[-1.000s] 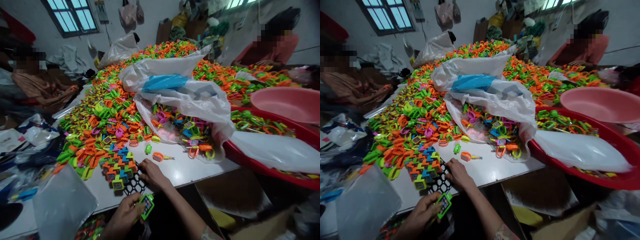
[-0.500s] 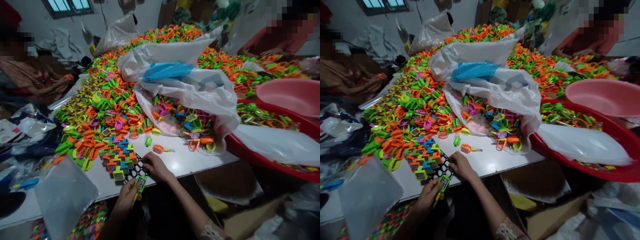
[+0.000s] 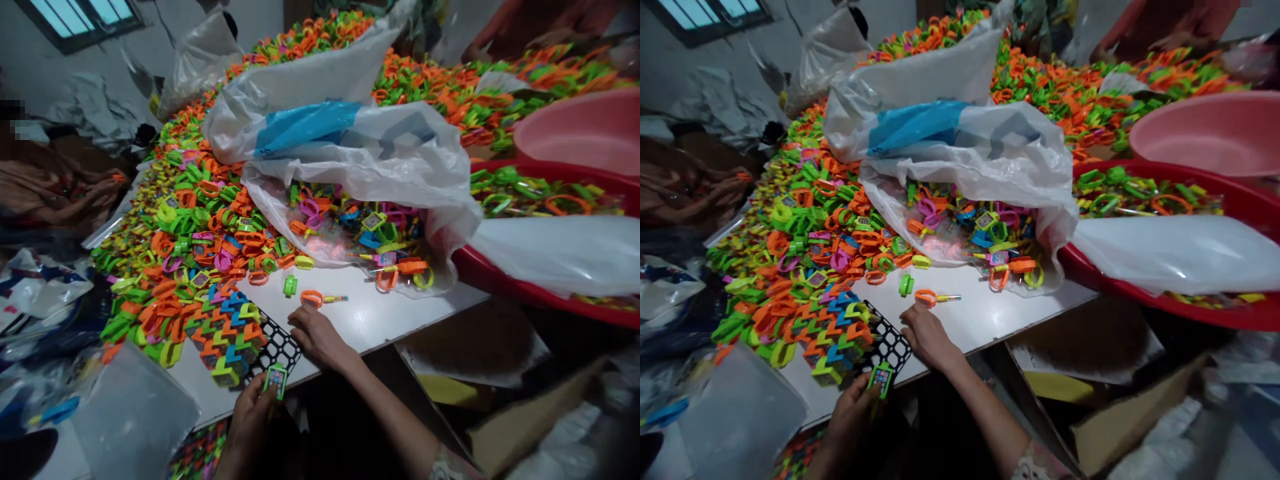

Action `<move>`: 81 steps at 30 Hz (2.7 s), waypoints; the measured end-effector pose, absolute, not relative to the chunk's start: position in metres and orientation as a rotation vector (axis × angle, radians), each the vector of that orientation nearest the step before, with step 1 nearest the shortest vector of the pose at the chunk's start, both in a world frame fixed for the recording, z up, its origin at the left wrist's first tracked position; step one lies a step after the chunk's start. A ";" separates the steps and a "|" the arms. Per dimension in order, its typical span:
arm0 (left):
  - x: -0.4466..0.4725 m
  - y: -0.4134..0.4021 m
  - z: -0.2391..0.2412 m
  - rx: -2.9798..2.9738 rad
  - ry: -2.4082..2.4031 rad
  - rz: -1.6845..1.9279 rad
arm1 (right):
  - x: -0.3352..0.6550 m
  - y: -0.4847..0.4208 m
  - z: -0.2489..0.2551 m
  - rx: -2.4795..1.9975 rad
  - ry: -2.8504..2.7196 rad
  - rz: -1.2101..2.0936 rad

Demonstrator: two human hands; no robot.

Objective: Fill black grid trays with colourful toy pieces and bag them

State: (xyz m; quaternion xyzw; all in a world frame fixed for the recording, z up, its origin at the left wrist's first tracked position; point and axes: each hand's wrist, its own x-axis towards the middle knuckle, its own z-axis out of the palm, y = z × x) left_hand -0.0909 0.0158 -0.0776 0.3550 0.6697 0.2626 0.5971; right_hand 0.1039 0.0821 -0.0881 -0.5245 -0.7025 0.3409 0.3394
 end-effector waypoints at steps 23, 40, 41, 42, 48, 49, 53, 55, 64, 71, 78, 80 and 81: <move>-0.095 0.023 -0.071 0.748 1.504 0.572 | 0.068 0.129 -0.081 -1.269 -1.952 0.828; -0.050 0.003 -0.073 0.863 1.293 0.594 | 0.091 0.185 -0.070 -1.864 -2.449 0.114; -0.049 -0.001 -0.076 0.843 1.277 0.601 | 0.091 0.185 -0.068 -1.865 -2.461 0.115; -0.049 -0.005 -0.079 0.828 1.272 0.604 | 0.091 0.186 -0.067 -1.865 -2.471 0.117; -0.053 -0.023 -0.096 0.873 1.220 0.564 | 0.084 0.197 -0.062 -1.885 -2.497 0.152; -0.054 -0.024 -0.098 0.880 1.203 0.572 | 0.083 0.199 -0.062 -1.901 -2.486 0.156; -0.057 -0.022 -0.099 0.856 1.141 0.658 | 0.082 0.202 -0.060 -1.968 -2.441 0.186; -0.059 -0.020 -0.096 0.836 1.128 0.700 | 0.081 0.204 -0.059 -1.983 -2.427 0.206; -0.058 -0.010 -0.081 0.780 1.220 0.808 | 0.098 0.163 -0.035 -1.719 -2.370 0.380; -0.047 0.008 -0.079 0.798 1.223 0.813 | 0.146 0.047 -0.043 -1.186 -1.878 1.017; -0.033 0.022 -0.078 0.871 1.239 0.707 | 0.146 0.027 -0.065 -1.362 -1.458 1.209; -0.031 0.021 -0.076 0.888 1.242 0.721 | 0.148 0.029 -0.066 -1.348 -1.305 1.310; -0.031 0.021 -0.075 0.896 1.244 0.727 | 0.149 0.030 -0.066 -1.328 -1.214 1.370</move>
